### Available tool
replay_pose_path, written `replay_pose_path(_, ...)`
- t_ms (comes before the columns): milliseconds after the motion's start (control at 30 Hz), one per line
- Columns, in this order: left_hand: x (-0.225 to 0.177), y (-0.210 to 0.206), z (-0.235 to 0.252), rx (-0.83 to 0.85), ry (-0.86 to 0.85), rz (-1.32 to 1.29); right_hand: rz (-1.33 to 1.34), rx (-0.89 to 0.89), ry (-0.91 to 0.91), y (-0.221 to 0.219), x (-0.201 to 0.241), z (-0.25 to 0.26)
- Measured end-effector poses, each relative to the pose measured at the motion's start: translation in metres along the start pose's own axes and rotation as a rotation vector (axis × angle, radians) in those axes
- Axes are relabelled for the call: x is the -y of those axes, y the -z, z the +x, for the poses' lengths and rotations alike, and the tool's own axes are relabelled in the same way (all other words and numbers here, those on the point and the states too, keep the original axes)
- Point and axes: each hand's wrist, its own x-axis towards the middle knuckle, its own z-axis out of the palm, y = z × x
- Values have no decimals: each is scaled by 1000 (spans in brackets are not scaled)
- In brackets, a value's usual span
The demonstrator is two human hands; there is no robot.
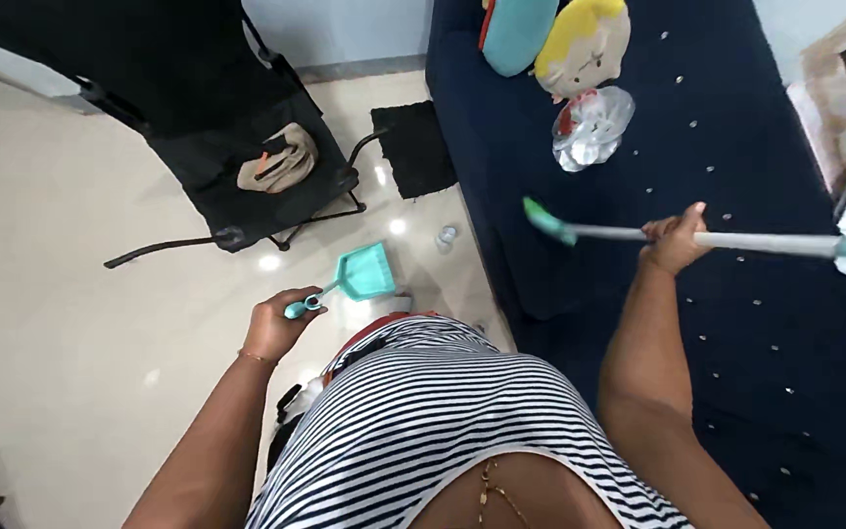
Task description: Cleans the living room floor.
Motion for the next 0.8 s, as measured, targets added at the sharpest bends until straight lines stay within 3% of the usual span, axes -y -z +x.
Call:
replay_pose_path(67, 9, 6, 4, -9, 6, -21, -78, -3, -216, -7, 15, -12)
replay_pose_path(167, 20, 13, 14, -3, -15, -40, -164, 3, -295, -22, 50, -18)
replay_pose_path(300, 23, 16, 28, 7, -12, -49, -68, 76, -124, -48, 96, -13)
replay_pose_path(433, 21, 13, 39, -11, -3, -67, 122, 234, 217, -76, 114, 15)
replay_pose_path(533, 20, 9, 44, -17, -8, -61, 150, 338, 355, -105, 97, 47)
replay_pose_path(800, -5, 12, 36, -151, 87, -52, 285, 462, 425, -194, 3, 126)
